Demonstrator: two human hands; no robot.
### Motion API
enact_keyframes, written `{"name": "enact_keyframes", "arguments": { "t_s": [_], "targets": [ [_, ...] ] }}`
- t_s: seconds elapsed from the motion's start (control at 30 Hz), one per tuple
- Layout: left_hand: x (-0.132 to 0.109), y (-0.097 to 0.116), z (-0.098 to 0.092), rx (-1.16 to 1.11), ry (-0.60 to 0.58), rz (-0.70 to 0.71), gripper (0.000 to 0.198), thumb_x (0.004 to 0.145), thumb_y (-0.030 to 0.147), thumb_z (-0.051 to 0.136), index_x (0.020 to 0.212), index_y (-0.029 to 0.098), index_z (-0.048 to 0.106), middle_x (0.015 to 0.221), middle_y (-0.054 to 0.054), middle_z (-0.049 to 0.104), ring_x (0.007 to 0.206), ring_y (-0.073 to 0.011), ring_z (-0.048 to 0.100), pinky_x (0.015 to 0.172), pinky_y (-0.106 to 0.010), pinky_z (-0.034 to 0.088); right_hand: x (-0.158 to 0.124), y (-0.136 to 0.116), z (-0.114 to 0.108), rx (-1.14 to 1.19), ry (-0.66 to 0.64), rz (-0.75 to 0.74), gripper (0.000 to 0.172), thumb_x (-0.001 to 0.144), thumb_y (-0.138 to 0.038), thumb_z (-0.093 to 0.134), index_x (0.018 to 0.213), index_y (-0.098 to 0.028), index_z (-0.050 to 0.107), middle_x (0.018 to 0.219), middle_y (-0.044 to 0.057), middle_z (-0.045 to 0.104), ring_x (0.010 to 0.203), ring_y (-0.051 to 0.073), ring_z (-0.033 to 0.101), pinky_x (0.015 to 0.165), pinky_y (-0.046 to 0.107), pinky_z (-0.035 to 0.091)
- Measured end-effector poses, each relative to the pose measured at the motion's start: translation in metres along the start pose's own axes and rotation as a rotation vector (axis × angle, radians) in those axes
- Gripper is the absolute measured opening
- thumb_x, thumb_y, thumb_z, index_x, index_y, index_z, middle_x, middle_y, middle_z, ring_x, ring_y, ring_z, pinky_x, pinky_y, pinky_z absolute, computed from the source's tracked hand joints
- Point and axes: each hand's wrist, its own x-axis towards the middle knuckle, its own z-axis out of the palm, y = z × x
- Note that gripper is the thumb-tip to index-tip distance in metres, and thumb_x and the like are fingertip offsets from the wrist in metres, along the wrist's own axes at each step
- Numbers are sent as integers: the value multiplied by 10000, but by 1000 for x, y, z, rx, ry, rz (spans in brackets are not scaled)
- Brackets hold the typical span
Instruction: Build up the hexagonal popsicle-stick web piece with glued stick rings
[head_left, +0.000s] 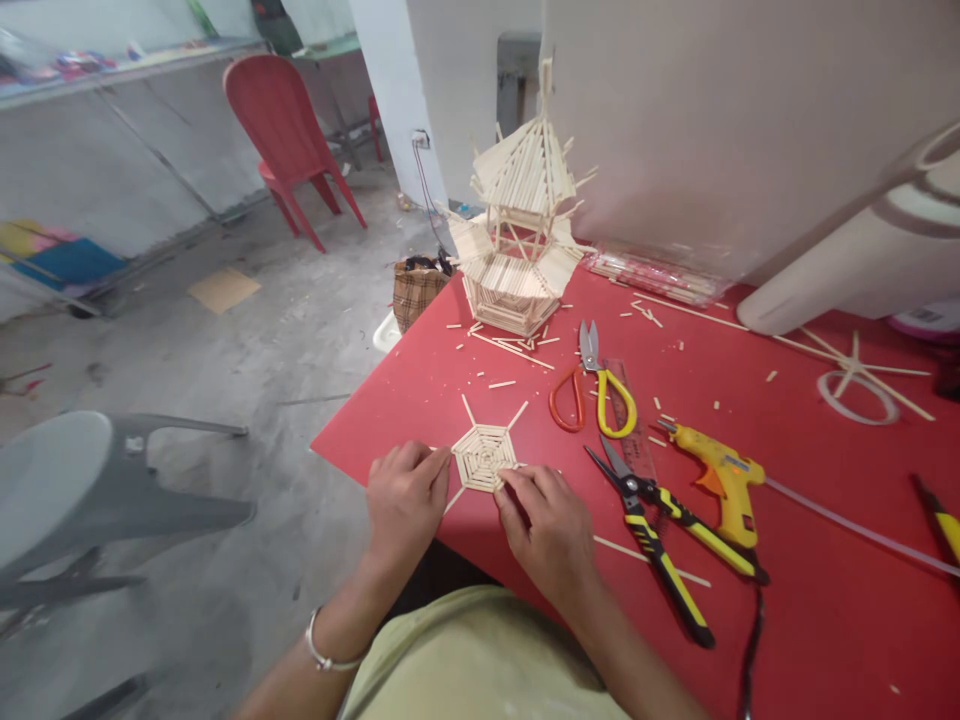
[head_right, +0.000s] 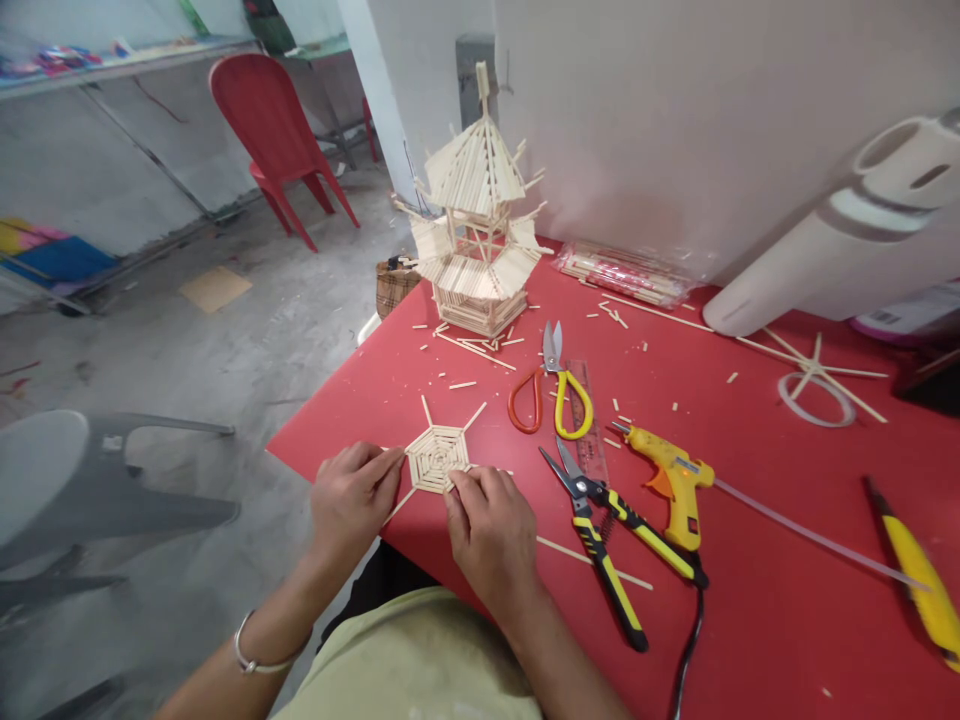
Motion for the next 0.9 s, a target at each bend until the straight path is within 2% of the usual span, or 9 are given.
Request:
{"name": "enact_keyframes", "arguments": {
  "t_s": [0.4, 0.9],
  "targets": [
    [2, 3, -3, 25, -26, -4, 255, 949, 299, 526, 865, 260, 763, 738, -26, 671, 710, -161, 585, 648, -307, 320, 0, 0, 0, 4, 22, -6, 212, 971, -260, 508, 1117, -208, 652, 975, 75, 667, 912, 198, 616, 806, 326, 463],
    [2, 3, -3, 55, -3, 5, 239, 947, 309, 540, 860, 262, 758, 736, -24, 669, 722, -164, 591, 677, -317, 324, -1, 2, 2, 1, 5, 1, 212, 963, -260, 522, 1120, -201, 653, 986, 78, 667, 932, 202, 621, 823, 333, 469]
  ]
}}
